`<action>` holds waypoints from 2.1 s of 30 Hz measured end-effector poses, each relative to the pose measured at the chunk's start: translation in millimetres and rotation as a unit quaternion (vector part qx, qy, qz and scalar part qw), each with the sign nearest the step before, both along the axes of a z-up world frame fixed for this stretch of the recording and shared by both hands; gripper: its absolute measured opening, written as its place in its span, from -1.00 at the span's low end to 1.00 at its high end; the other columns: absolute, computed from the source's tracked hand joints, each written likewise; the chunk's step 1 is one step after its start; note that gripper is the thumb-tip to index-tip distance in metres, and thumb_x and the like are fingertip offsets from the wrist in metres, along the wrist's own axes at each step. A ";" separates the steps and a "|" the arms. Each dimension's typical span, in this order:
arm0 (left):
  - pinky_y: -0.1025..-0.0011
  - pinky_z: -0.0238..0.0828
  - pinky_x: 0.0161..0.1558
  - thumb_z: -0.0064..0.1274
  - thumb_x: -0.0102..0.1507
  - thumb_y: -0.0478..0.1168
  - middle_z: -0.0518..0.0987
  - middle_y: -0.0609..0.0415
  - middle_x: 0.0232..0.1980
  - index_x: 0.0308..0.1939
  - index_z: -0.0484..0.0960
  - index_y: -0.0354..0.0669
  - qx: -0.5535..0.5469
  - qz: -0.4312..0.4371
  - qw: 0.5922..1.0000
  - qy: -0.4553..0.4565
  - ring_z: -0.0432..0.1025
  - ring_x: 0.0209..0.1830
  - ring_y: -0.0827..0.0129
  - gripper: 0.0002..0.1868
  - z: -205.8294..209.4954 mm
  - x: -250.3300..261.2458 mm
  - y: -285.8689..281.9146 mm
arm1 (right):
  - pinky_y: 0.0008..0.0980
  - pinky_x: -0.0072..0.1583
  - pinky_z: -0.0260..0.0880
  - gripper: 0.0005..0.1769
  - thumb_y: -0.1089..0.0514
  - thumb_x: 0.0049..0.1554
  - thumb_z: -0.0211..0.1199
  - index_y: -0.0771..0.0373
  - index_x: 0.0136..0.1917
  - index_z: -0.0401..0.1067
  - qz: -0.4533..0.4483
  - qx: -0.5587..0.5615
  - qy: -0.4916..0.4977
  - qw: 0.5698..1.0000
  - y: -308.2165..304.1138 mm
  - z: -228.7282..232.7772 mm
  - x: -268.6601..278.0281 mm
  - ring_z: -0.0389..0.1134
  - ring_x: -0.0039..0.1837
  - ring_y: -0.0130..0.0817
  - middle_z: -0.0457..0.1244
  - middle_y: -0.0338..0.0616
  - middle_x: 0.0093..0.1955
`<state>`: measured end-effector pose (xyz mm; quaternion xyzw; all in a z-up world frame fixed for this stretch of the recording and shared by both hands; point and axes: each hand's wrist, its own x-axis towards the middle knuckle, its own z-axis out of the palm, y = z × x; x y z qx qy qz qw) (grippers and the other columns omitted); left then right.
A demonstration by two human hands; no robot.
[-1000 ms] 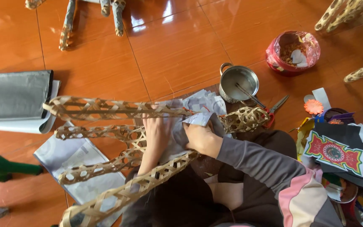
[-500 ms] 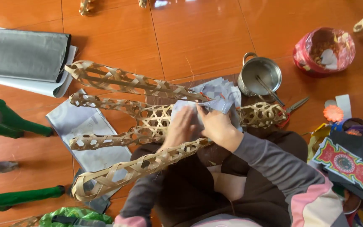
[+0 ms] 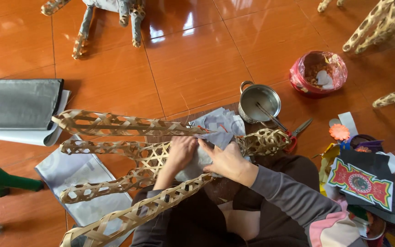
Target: Applying paper strips with adhesive to a bamboo giraffe frame to create a sculpture.
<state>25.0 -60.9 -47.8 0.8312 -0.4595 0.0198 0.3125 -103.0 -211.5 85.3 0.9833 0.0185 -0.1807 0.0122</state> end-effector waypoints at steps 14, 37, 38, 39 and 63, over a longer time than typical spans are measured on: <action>0.31 0.48 -0.25 0.25 0.09 -0.25 0.63 0.06 -0.39 -0.28 0.67 -0.02 -0.174 0.418 0.868 0.205 0.57 -0.29 0.20 -0.87 -0.3 -130.8 61.1 | 0.16 0.10 0.32 -0.35 -0.34 0.24 -0.35 -0.25 0.55 -0.11 -0.025 0.056 0.026 0.998 -23.8 31.9 47.6 0.39 0.12 0.27 0.30 0.23 0.20; 0.15 0.01 0.37 -0.12 0.18 -0.31 0.32 -0.22 0.40 0.19 0.45 -0.25 -0.112 0.127 0.973 -0.156 0.20 0.42 0.00 -0.54 -3.5 -87.4 0.1 | 0.00 0.10 0.35 -0.47 -0.23 0.23 -0.14 -0.31 0.46 0.07 -0.085 0.188 -0.055 0.977 -35.9 51.0 46.6 0.38 0.10 0.08 0.33 0.20 0.06; 0.13 0.03 0.36 -0.12 0.19 -0.30 0.33 -0.23 0.38 0.13 0.48 -0.25 -0.118 0.128 0.972 -0.158 0.22 0.41 -0.01 -0.59 -2.3 -87.2 -0.2 | -0.04 0.06 0.37 -0.51 -0.16 0.22 -0.02 -0.17 0.40 0.21 -0.098 0.245 -0.103 0.959 -36.1 58.4 39.0 0.41 -0.01 0.05 0.38 0.13 -0.08; 0.13 0.03 0.36 -0.12 0.19 -0.30 0.33 -0.23 0.38 0.13 0.48 -0.25 -0.119 0.130 0.972 -0.157 0.22 0.41 -0.01 -0.59 -4.6 -86.8 -0.7 | -0.04 0.06 0.37 -0.51 -0.16 0.22 -0.02 -0.17 0.40 0.21 -0.096 0.243 -0.102 0.960 -55.2 25.1 46.1 0.41 -0.01 0.05 0.38 0.13 -0.08; 0.11 -0.08 0.42 -0.17 0.13 -0.31 0.20 -0.19 0.48 0.44 0.24 -0.20 -0.118 0.090 0.975 -0.162 0.09 0.48 -0.02 -0.27 -20.4 -123.8 13.8 | 0.13 -0.06 0.24 -0.58 -0.11 0.23 0.09 0.31 -0.17 0.24 -0.331 0.351 -0.274 0.832 -67.3 -58.3 5.2 0.30 0.03 0.25 0.24 0.26 -0.18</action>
